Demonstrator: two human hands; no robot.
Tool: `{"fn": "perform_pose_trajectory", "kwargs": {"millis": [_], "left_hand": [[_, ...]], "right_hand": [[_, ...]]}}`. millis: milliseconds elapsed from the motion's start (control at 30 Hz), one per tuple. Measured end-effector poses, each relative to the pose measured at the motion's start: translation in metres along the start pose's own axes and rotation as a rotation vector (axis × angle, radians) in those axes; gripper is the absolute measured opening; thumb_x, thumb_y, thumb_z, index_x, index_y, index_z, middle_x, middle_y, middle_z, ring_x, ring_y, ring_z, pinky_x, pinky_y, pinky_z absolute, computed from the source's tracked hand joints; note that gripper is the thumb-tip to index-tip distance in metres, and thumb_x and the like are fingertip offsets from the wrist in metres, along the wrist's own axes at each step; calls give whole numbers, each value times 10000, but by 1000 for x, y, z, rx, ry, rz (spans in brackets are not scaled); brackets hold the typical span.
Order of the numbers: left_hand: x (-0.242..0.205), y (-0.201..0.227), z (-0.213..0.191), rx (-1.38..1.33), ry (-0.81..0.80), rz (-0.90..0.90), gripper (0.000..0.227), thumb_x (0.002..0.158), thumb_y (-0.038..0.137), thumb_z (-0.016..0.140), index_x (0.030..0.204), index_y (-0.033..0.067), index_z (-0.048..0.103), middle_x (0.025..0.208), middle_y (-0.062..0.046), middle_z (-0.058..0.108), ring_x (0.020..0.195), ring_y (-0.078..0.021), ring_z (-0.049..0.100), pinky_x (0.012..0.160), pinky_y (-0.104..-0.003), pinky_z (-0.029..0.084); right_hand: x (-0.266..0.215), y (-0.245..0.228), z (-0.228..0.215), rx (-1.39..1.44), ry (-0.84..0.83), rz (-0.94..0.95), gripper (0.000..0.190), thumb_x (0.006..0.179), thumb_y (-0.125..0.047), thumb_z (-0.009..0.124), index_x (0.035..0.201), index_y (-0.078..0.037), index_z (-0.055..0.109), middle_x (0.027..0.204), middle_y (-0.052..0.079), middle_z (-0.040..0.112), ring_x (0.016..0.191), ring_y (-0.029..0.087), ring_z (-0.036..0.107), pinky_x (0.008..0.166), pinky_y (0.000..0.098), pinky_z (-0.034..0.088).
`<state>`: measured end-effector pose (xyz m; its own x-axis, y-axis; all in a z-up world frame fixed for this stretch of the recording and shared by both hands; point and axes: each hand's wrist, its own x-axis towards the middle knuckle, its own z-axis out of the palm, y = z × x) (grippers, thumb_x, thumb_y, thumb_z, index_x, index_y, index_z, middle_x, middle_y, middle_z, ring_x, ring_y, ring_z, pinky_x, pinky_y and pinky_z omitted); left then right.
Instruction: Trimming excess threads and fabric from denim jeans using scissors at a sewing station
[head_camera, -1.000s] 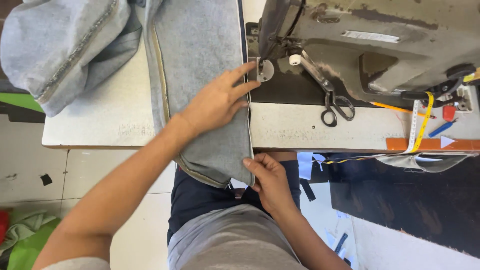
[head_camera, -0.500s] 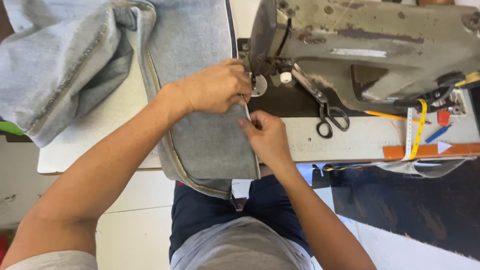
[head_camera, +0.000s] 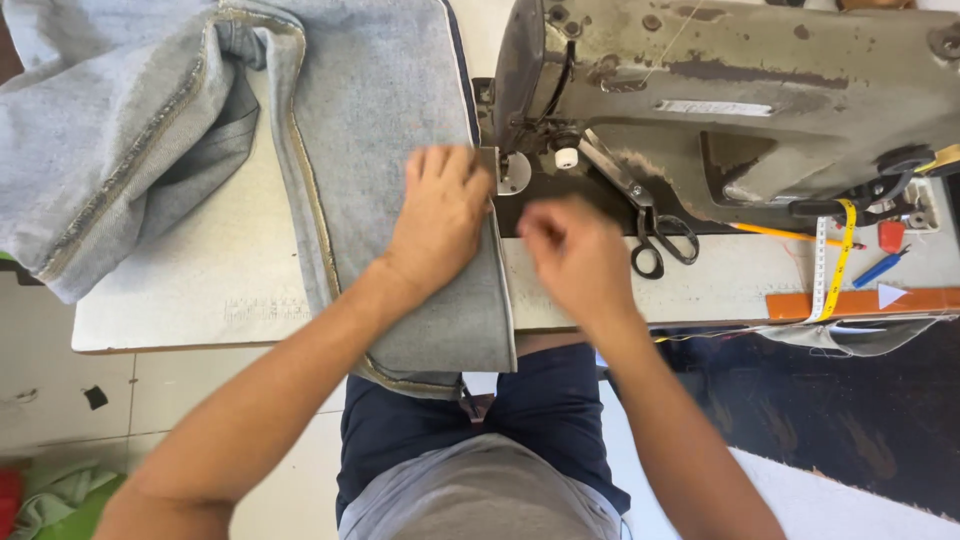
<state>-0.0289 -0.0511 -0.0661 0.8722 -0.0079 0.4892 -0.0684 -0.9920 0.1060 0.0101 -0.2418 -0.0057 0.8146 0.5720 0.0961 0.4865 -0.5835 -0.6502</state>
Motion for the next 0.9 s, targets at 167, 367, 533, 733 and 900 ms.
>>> {"fn": "perform_pose_trajectory", "kwargs": {"millis": [167,367,533,733,900], "left_hand": [[-18,4,11,-268,159,22,157,913,222,774,989,91,734,1095,-58,637,1111,-269,604,994,-401,472],[-28,5,-27,-146,-80,-128,575,912,582,687,1382,250,676,1524,-127,521,1473,-370,407,1174,-705,200],[-10,-6,-21,-122,-129,-133,670,895,648,650,1445,266,629,1578,-137,465,1516,-375,339,1193,-699,162],[21,-25,3,-63,-137,-38,708,938,703,573,1438,209,645,1599,-170,427,1511,-387,309,1180,-694,173],[23,-18,3,17,-143,22,776,996,715,478,1521,148,551,1629,-201,372,1516,-381,286,1180,-691,178]], "right_hand": [[78,58,38,-45,310,-283,260,804,-312,885,950,-127,775,786,57,631,840,329,684,721,418,554],[64,44,25,246,340,-443,51,904,-80,821,922,-126,810,693,37,684,687,215,674,673,299,545],[70,54,23,68,215,-639,70,919,-104,784,924,-172,800,817,24,710,779,294,673,724,378,533],[110,107,37,46,291,-223,457,831,-211,907,677,33,553,591,147,499,578,264,533,541,428,425],[108,87,32,77,309,-197,314,855,-195,858,763,8,637,750,125,676,690,253,671,562,406,476]]}}
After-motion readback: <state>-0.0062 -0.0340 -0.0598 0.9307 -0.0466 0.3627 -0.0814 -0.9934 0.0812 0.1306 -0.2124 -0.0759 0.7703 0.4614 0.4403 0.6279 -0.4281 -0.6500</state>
